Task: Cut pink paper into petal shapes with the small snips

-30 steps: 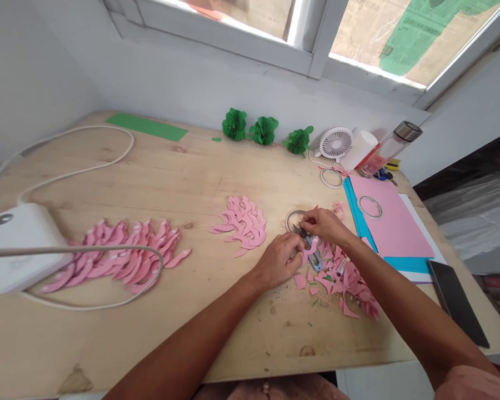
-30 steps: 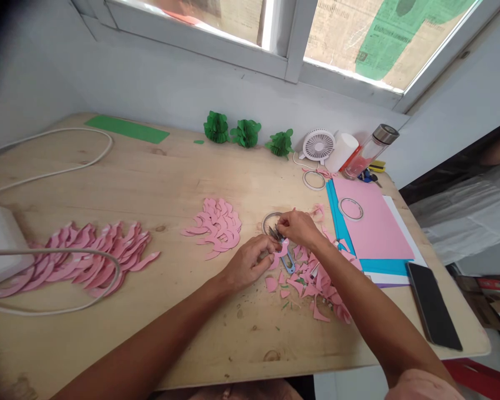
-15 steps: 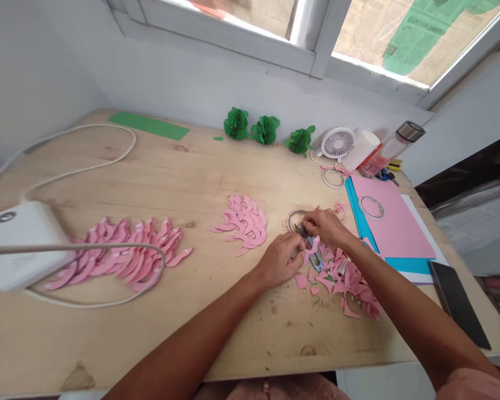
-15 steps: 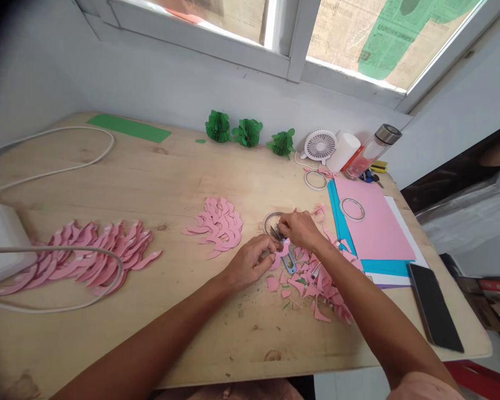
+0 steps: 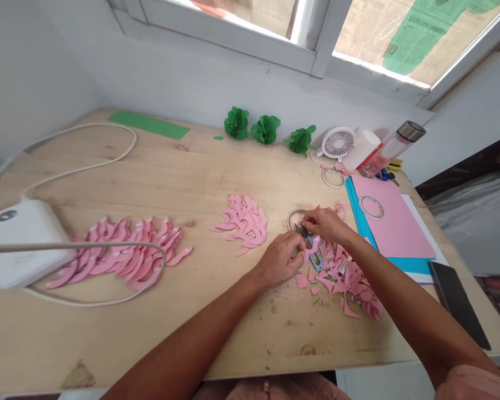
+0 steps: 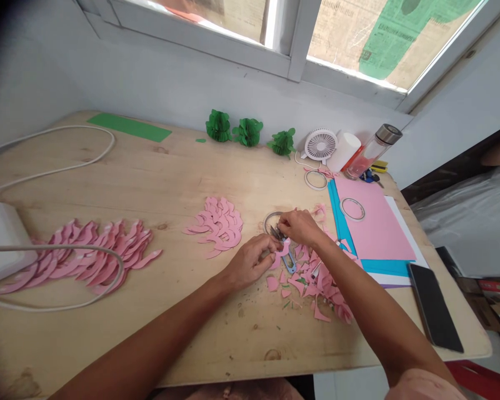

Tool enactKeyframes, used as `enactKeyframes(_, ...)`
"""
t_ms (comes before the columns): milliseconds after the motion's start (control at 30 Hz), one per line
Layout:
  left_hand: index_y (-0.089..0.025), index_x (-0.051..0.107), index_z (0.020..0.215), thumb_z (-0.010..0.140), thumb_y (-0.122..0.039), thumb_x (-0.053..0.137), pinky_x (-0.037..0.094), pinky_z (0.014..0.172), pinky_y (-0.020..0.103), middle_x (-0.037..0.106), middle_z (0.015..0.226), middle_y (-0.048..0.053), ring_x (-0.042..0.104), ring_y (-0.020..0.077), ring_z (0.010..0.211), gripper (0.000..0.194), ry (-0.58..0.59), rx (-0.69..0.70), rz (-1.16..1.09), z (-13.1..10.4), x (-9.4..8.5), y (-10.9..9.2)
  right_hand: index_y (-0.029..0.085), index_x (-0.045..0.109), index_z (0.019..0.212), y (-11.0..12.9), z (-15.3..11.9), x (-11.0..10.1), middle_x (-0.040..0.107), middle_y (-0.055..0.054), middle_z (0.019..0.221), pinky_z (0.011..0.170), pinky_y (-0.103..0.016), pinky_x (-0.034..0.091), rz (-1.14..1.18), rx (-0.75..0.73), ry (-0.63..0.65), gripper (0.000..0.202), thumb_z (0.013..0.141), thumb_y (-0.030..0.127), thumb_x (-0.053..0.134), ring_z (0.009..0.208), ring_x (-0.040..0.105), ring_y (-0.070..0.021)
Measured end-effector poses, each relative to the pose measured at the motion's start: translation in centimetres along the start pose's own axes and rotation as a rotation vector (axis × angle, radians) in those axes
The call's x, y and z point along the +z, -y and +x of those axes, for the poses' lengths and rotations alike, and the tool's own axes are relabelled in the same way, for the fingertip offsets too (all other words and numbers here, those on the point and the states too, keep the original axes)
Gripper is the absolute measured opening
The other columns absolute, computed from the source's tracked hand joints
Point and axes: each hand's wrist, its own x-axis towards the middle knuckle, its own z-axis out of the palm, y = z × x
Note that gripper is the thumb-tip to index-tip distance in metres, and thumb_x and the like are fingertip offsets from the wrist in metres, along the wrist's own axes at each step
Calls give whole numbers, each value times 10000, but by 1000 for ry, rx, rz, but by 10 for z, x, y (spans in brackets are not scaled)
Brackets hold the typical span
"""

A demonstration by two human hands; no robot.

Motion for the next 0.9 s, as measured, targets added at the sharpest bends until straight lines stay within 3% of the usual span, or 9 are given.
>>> enactKeyframes(300,-194,467,762,732,-120,436,444,795,312,609,910,43,566,177,890,86,-7,-7,5,0,1,1,168,568,625,9,0,-8,611,-30,615,561,-259,201,-199,-50,53,216,791,192,432,569,483,-126)
enactKeyframes(500,-192,465,754,732,-128,442,440,815,327,609,909,46,569,181,890,71,-11,-3,3,0,2,1,172,565,653,-1,-2,-7,584,-14,615,553,-237,232,-9,-85,47,270,834,217,370,584,489,-123)
enactKeyframes(633,-194,465,755,736,-127,439,437,822,329,608,906,44,569,181,892,74,-11,-3,5,1,2,2,172,558,630,-4,0,-3,563,13,575,519,-219,241,111,-41,30,219,796,247,437,537,469,-103)
enactKeyframes(900,-191,461,754,740,-128,434,434,814,329,606,902,45,565,179,883,70,-16,12,9,0,2,1,178,568,621,1,4,-6,579,21,579,505,-212,242,91,15,46,157,739,213,470,532,466,-96)
